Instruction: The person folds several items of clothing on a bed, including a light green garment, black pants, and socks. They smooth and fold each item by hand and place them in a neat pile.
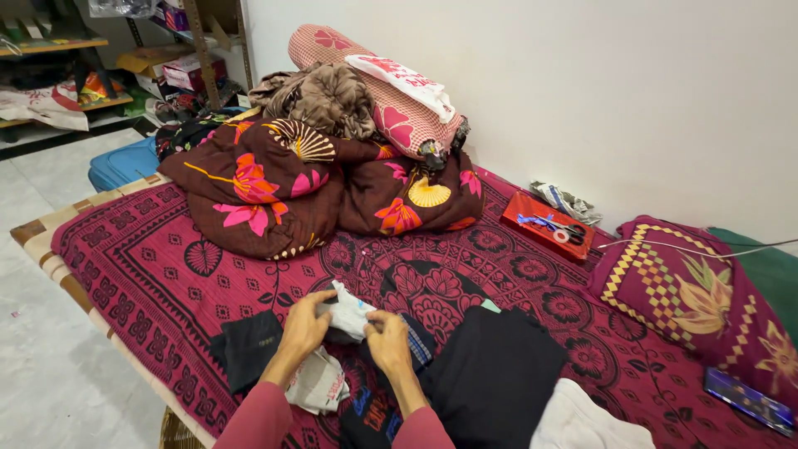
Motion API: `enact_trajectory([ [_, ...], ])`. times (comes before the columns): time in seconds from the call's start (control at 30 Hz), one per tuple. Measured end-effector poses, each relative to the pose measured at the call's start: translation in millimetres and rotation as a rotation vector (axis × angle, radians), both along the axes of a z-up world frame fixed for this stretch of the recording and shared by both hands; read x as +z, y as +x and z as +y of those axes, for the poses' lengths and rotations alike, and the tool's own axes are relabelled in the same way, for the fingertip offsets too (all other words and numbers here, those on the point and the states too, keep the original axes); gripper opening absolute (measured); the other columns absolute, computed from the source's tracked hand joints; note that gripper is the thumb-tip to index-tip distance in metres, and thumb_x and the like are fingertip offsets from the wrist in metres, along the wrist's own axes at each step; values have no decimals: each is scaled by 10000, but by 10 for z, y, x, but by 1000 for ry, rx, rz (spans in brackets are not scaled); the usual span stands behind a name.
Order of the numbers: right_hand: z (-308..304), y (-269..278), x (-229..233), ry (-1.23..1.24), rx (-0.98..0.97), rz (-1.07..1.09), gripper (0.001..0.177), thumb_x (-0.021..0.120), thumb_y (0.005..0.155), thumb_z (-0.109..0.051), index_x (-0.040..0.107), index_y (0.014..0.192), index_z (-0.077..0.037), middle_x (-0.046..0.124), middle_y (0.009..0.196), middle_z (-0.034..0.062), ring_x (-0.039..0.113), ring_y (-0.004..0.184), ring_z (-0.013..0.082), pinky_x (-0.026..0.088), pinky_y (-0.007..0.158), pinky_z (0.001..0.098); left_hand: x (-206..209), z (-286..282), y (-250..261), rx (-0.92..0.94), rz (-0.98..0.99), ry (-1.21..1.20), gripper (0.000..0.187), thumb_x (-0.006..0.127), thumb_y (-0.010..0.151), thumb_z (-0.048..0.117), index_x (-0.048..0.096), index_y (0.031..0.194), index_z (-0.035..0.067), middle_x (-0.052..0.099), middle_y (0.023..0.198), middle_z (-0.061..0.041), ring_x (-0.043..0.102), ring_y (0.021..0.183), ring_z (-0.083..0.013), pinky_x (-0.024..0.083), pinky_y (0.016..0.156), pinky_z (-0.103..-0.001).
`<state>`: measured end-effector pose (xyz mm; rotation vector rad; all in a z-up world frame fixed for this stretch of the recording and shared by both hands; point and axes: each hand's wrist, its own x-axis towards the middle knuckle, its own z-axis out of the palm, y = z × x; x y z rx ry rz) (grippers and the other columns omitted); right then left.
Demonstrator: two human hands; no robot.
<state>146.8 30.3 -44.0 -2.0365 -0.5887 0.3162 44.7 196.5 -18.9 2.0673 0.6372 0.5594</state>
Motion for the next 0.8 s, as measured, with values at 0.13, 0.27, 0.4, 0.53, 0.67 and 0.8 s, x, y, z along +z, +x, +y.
enact_trajectory([
  [0.13, 17, -128, -63, -481, 311, -417, 642, 676, 819, 9, 495, 1436, 5, 353, 1552, 286, 377, 1411, 413, 403, 1105, 441, -70, 2, -35, -150, 721, 448, 601, 625, 923, 227, 451, 1488, 332, 208, 1681, -67, 171, 1541, -359, 268, 1168, -618],
  [0.27, 22, -312, -16, -793, 479, -400, 785, 643, 839, -13, 307, 1549, 10, 210, 1642, 248, 254, 1506, 395, 334, 1166, 453, -146, -92, -98, -266, 888, 552, 578, 527, 1022, 373, 335, 1567, 364, 150, 1700, -23, 97, 1582, -350, 156, 1230, -681],
  [0.4, -15, -391, 119, -668, 441, -438, 797, 652, 807, -12, 325, 1533, 32, 250, 1615, 264, 280, 1488, 398, 310, 1166, 451, -44, -143, -93, -266, 889, 531, 632, 580, 997, 391, 326, 1569, 306, 145, 1694, -85, 118, 1566, -369, 184, 1219, -639],
  [0.53, -197, -386, 338, -471, 372, -538, 766, 632, 769, 32, 405, 1500, 40, 339, 1579, 285, 342, 1460, 418, 331, 1162, 453, 220, -317, -80, -143, 641, 614, 678, 649, 913, 351, 378, 1529, 269, 214, 1652, -142, 221, 1517, -366, 251, 1186, -598],
  [0.67, -765, -460, 527, -187, 251, -680, 625, 623, 841, 30, 496, 1452, 46, 456, 1527, 290, 438, 1409, 432, 361, 1169, 465, 452, -857, 26, -195, 279, 698, 743, 692, 841, 259, 422, 1532, 206, 313, 1583, -181, 301, 1453, -395, 272, 1161, -565],
  [0.8, -1797, -565, 669, -120, 78, -622, 609, 685, 804, -18, 520, 1387, 38, 486, 1469, 277, 454, 1363, 437, 376, 1129, 467, 597, -1816, 181, -389, 57, 656, 716, 714, 829, 234, 461, 1494, 155, 353, 1601, -214, 321, 1428, -409, 256, 1151, -556],
])
